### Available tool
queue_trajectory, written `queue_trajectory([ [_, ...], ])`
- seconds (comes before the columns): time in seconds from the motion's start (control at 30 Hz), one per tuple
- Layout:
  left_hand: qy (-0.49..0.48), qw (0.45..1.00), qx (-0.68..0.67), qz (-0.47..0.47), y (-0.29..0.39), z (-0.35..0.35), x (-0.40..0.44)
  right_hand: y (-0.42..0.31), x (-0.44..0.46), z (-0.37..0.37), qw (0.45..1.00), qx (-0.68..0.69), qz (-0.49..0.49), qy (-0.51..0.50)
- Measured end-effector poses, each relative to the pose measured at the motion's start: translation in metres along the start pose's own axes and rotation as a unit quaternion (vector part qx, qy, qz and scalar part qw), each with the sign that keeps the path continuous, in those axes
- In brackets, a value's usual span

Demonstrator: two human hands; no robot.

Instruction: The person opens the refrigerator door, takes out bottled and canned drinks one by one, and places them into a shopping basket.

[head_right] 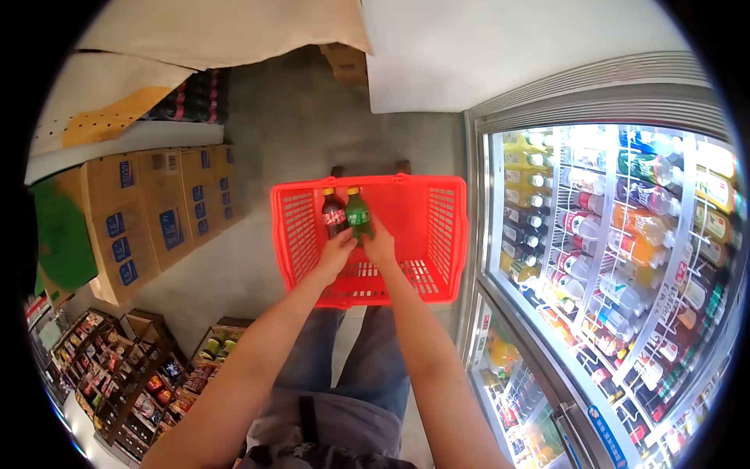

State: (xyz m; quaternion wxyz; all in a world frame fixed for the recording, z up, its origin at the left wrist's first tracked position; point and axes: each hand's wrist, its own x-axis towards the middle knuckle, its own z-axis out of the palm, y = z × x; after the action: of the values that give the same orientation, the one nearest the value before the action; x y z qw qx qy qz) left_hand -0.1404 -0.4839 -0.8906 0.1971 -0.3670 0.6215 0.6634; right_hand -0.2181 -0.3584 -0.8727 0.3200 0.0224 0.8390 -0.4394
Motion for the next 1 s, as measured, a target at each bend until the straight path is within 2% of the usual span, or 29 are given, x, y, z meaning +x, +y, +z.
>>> queue_trajectory([
  [0.07, -0.012, 0.999, -0.025, -0.020, 0.025, -0.007, -0.026, -0.010, -0.018, -0.011, 0.999, -0.003, -0.026, 0.041],
  [0.13, -0.032, 0.998, -0.049, -0.035, 0.061, -0.013, -0.050, -0.016, -0.041, -0.023, 0.996, 0.058, 0.029, 0.068],
  [0.17, -0.041, 0.994, -0.079, -0.061, 0.077, -0.016, -0.065, -0.018, -0.054, -0.030, 0.995, 0.059, 0.027, 0.081],
  [0.2, -0.050, 0.989, -0.107, -0.088, 0.092, -0.019, -0.077, -0.021, -0.064, -0.037, 0.987, 0.133, 0.036, 0.086],
  [0.23, -0.055, 0.989, -0.120, -0.071, 0.102, -0.022, -0.086, -0.034, -0.074, -0.048, 0.973, 0.206, 0.041, 0.091],
  [0.27, -0.067, 0.989, -0.113, -0.065, 0.111, -0.023, -0.094, -0.044, -0.086, -0.061, 0.971, 0.209, 0.039, 0.106],
  [0.33, -0.081, 0.987, -0.127, -0.047, 0.142, -0.025, -0.114, -0.088, -0.117, -0.091, 0.898, 0.419, 0.100, 0.091],
  [0.37, -0.090, 0.985, -0.141, -0.047, 0.165, -0.023, -0.127, -0.104, -0.131, -0.105, 0.894, 0.424, 0.106, 0.104],
  [0.53, -0.170, 0.977, -0.114, 0.059, 0.246, -0.006, -0.170, -0.160, -0.196, -0.180, 0.857, 0.477, -0.021, 0.192],
  [0.63, -0.206, 0.971, -0.081, 0.091, 0.286, 0.020, -0.193, -0.166, -0.238, -0.220, 0.843, 0.469, -0.065, 0.255],
  [0.87, -0.344, 0.927, -0.016, 0.151, 0.343, 0.138, -0.276, -0.129, -0.363, -0.302, 0.756, 0.485, -0.121, 0.422],
  [1.0, -0.444, 0.880, 0.017, 0.171, 0.340, 0.225, -0.351, -0.112, -0.466, -0.337, 0.698, 0.451, -0.176, 0.527],
])
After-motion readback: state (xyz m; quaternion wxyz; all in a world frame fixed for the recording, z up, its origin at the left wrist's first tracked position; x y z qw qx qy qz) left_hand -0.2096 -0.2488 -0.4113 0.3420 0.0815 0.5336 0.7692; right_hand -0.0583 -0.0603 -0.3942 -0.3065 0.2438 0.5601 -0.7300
